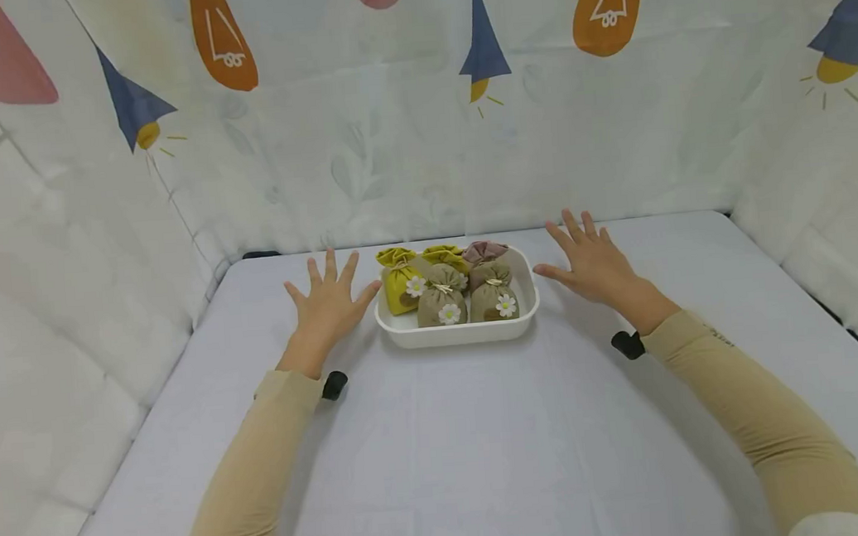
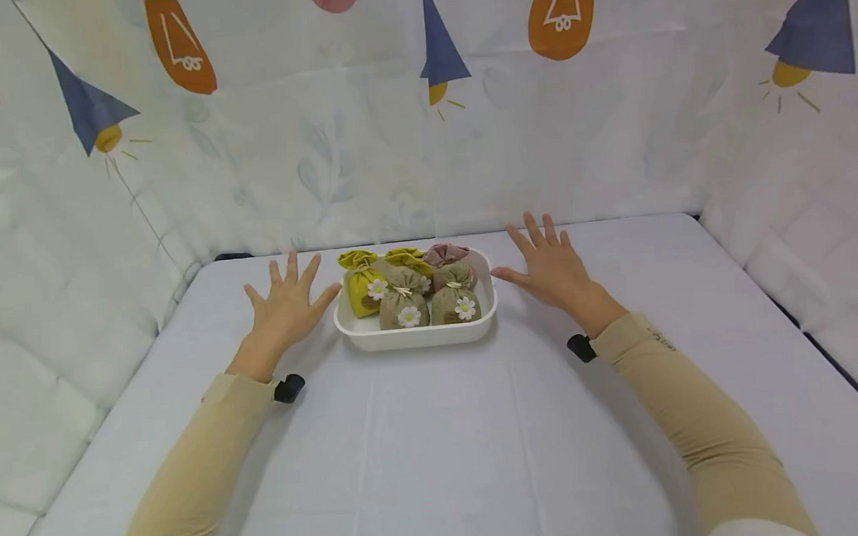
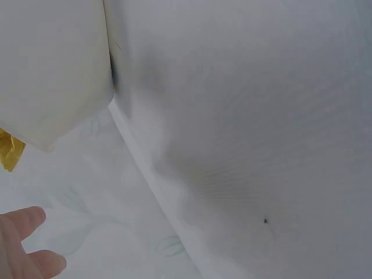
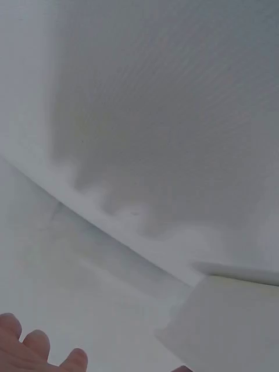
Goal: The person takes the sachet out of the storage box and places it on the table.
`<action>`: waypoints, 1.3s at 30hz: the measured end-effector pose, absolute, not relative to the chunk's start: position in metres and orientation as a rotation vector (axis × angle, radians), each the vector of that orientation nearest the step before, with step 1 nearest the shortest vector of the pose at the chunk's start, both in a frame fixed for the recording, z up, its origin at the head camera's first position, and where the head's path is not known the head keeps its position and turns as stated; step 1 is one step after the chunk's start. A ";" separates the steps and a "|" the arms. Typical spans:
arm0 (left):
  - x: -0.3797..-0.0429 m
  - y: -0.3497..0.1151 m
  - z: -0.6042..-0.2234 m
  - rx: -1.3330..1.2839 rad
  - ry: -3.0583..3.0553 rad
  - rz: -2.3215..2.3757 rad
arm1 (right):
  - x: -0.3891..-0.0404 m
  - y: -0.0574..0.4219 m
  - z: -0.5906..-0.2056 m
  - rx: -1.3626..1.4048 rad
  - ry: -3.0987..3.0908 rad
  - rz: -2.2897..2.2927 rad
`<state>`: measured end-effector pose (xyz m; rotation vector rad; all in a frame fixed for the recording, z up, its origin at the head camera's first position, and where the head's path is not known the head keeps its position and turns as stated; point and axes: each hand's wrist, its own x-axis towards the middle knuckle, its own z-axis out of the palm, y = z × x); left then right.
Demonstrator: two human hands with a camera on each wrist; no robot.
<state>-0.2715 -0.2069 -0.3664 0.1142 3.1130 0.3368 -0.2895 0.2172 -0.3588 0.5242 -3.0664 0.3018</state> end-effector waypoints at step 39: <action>-0.239 -0.194 -0.364 0.267 3.093 0.349 | -0.257 0.182 -0.350 0.821 -2.952 0.671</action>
